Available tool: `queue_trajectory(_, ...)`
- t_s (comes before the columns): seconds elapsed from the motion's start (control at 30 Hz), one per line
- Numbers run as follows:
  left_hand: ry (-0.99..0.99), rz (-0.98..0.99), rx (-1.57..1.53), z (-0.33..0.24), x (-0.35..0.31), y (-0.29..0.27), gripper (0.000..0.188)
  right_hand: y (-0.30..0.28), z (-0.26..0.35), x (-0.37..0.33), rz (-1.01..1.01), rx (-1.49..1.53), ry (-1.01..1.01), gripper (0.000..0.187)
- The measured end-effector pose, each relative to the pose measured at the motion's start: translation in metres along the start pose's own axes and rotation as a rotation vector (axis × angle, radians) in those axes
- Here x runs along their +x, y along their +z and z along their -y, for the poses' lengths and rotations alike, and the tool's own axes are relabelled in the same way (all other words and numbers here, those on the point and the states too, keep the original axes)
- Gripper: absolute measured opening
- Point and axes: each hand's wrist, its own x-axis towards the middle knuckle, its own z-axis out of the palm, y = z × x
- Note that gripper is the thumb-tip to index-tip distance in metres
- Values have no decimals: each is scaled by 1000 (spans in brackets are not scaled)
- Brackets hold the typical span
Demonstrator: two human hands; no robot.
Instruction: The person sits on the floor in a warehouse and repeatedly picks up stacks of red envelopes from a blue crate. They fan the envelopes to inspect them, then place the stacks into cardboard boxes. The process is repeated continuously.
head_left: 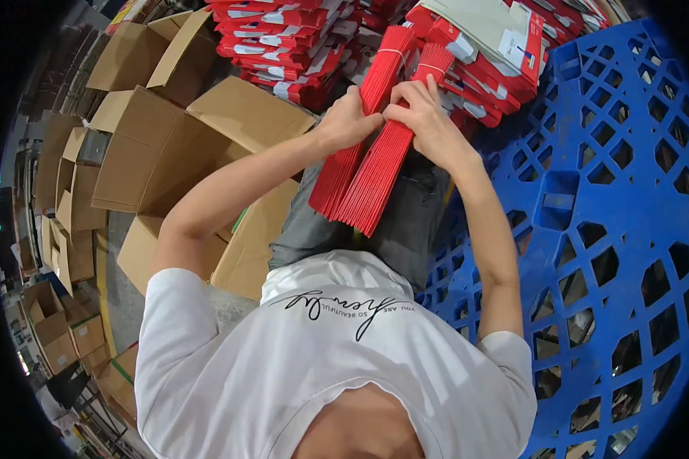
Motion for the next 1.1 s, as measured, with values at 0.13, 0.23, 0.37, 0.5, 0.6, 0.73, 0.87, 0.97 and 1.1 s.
queue_trajectory(0.13,-63,80,30,-17,-1,-5,70,7,-2,-5,-65,-62,55,26)
queue_trajectory(0.23,-82,57,54,-17,5,-3,75,15,-6,-11,-132,-74,44,26)
queue_trajectory(0.37,-38,155,-17,-15,18,-3,74,26,-10,-23,-238,-65,40,27)
queue_trajectory(0.5,-43,244,-99,-21,20,3,65,35,-12,-33,-363,-54,65,21)
queue_trajectory(0.6,-12,244,-31,-22,25,9,64,35,-11,-37,-383,-49,116,21)
queue_trajectory(0.73,3,257,-9,-29,19,7,59,27,-11,-34,-351,-79,128,23)
queue_trajectory(0.87,10,232,-74,-13,21,10,56,35,-12,-29,-379,3,158,24)
queue_trajectory(0.97,42,218,-204,11,24,18,53,49,-14,-30,-420,55,146,24)
queue_trajectory(1.1,76,218,-208,23,23,23,50,55,-18,-33,-440,64,149,23)
